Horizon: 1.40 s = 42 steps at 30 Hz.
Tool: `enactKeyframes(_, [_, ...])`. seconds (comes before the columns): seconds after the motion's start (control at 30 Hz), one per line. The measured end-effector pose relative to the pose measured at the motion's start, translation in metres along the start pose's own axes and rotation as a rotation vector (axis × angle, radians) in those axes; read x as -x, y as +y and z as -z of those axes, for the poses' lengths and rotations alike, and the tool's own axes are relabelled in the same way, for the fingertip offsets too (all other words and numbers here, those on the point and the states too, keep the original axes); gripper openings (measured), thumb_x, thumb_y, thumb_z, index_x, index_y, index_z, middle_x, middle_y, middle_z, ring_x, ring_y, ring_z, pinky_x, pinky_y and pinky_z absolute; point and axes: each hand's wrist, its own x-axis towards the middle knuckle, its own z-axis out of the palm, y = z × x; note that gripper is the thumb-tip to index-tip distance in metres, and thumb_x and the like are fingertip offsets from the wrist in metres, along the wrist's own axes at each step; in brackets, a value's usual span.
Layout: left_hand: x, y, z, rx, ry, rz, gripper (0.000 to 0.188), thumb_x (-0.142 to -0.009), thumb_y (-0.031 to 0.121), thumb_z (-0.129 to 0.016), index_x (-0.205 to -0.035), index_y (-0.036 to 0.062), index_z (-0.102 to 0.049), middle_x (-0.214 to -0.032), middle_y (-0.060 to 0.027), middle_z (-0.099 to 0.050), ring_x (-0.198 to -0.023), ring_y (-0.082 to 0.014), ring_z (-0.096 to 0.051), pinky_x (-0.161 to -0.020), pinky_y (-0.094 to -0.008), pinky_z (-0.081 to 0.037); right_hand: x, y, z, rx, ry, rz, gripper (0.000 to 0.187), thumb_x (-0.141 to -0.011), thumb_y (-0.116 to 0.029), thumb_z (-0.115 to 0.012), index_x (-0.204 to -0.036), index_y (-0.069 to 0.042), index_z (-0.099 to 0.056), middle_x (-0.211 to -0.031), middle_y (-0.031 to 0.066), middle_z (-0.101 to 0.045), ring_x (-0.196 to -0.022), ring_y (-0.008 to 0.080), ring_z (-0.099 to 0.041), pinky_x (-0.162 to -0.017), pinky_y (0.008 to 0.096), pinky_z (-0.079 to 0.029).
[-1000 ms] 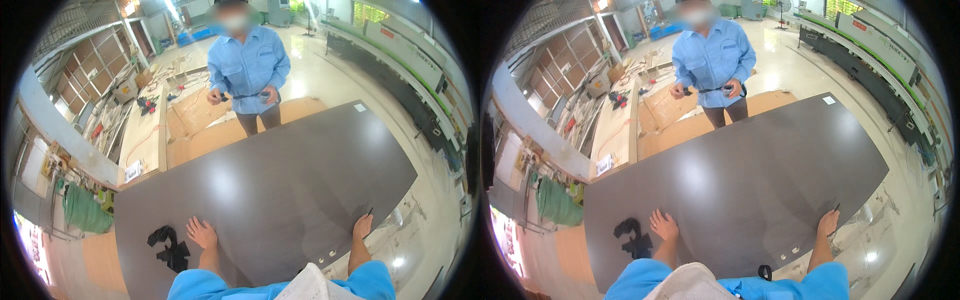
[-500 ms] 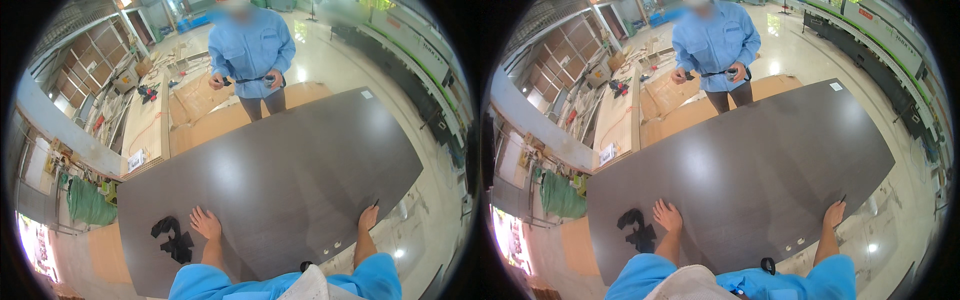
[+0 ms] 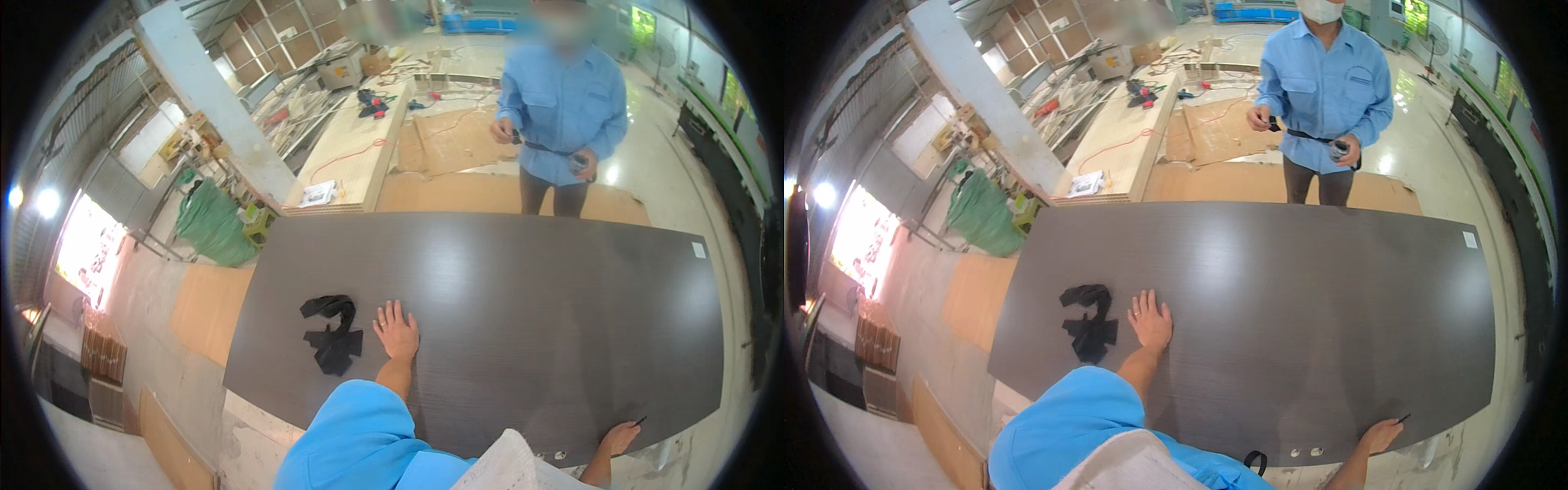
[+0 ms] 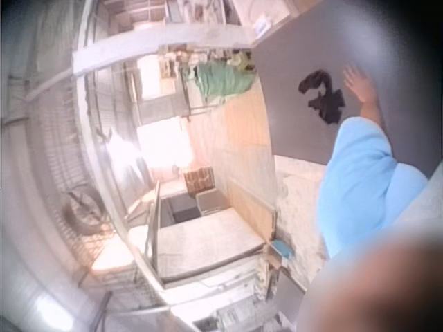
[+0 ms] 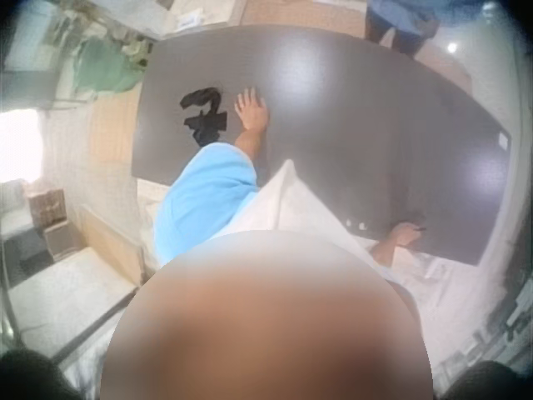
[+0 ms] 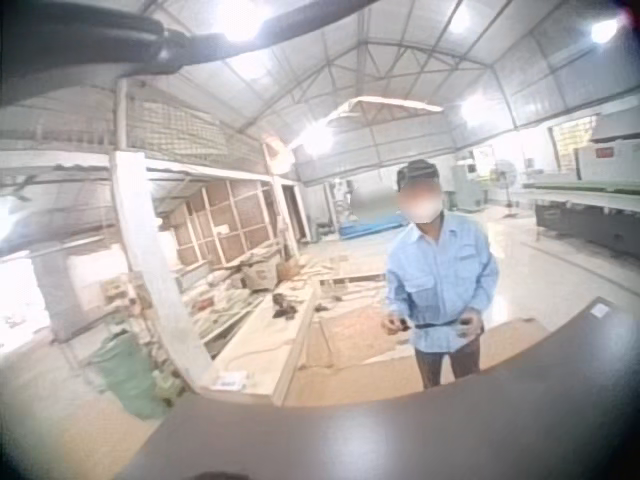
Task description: The person scrapes a large grey sheet with a small metal tool, moving along the edges and surface. They pause to wipe the sheet with a black cloth and continue scraping. Another person stands nearby and briefly marks the sheet.
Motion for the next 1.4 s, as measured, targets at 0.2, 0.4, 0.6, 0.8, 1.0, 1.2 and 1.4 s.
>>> enactKeyframes(0.2, [0.000,0.004,0.003,0.034,-0.012,-0.017,0.058,-0.110,0.038,-0.051,-0.163,0.0137,-0.048,-0.173,-0.0100,-0.042,-0.163,-0.0350,-0.030,-0.134,-0.0579,-0.018,0.002,0.011,-0.004,-0.043,0.172,0.167,0.041,-0.118,-0.036,-0.040,-0.123,0.000,-0.060,-0.125,0.0240,-0.069,-0.118,0.0463,-0.066,-0.096,0.0562,-0.053])
enactKeyframes(0.4, [-0.001,0.010,0.008,0.026,-0.052,-0.028,0.058,-0.111,0.036,-0.050,-0.165,0.0127,-0.045,-0.173,-0.0109,-0.041,-0.164,-0.0358,-0.029,-0.134,-0.0582,-0.018,0.002,0.000,0.000,0.019,0.180,0.025,0.035,-0.117,-0.032,-0.044,-0.119,-0.001,-0.059,-0.119,0.0260,-0.069,-0.113,0.0479,-0.067,-0.094,0.0571,-0.053])
enactKeyframes(0.6, [0.001,0.010,0.011,0.017,-0.081,-0.026,0.059,-0.113,0.037,-0.048,-0.166,0.0120,-0.043,-0.174,-0.0114,-0.039,-0.164,-0.0360,-0.027,-0.134,-0.0576,-0.018,0.013,-0.015,0.010,0.041,0.241,0.039,0.037,-0.116,-0.033,-0.043,-0.122,0.000,-0.059,-0.123,0.0256,-0.070,-0.116,0.0471,-0.068,-0.096,0.0564,-0.053])
enactKeyframes(0.8, [0.001,0.009,0.009,0.006,-0.080,-0.023,0.059,-0.113,0.037,-0.048,-0.166,0.0118,-0.044,-0.174,-0.0120,-0.039,-0.164,-0.0363,-0.027,-0.134,-0.0576,-0.018,0.013,-0.021,0.016,0.032,0.118,-0.066,0.040,-0.117,-0.034,-0.042,-0.131,-0.001,-0.059,-0.129,0.0235,-0.070,-0.122,0.0438,-0.067,-0.100,0.0541,-0.054])
enactKeyframes(1.0, [0.001,0.007,0.005,0.006,-0.043,-0.041,0.058,-0.112,0.038,-0.048,-0.165,0.0121,-0.046,-0.173,-0.0116,-0.042,-0.164,-0.0366,-0.029,-0.133,-0.0587,-0.020,0.014,-0.022,0.022,0.082,0.073,-0.054,0.043,-0.118,-0.036,-0.039,-0.138,-0.003,-0.056,-0.135,0.0214,-0.068,-0.127,0.0410,-0.067,-0.105,0.0516,-0.053])
enactKeyframes(1.2, [0.001,0.009,0.006,0.013,-0.043,-0.032,0.058,-0.112,0.037,-0.049,-0.165,0.0122,-0.046,-0.173,-0.0113,-0.041,-0.164,-0.0361,-0.030,-0.133,-0.0586,-0.020,0.016,-0.023,0.019,0.043,0.117,-0.051,0.042,-0.117,-0.036,-0.040,-0.136,-0.002,-0.056,-0.133,0.0218,-0.069,-0.124,0.0418,-0.067,-0.102,0.0522,-0.054])
enactKeyframes(1.4, [0.000,0.008,0.004,0.015,-0.054,-0.046,0.058,-0.112,0.037,-0.050,-0.164,0.0126,-0.047,-0.173,-0.0110,-0.041,-0.164,-0.0361,-0.029,-0.133,-0.0587,-0.020,0.015,-0.021,0.021,0.064,0.150,-0.010,0.039,-0.117,-0.035,-0.042,-0.132,-0.002,-0.058,-0.128,0.0232,-0.070,-0.118,0.0433,-0.069,-0.098,0.0540,-0.054])
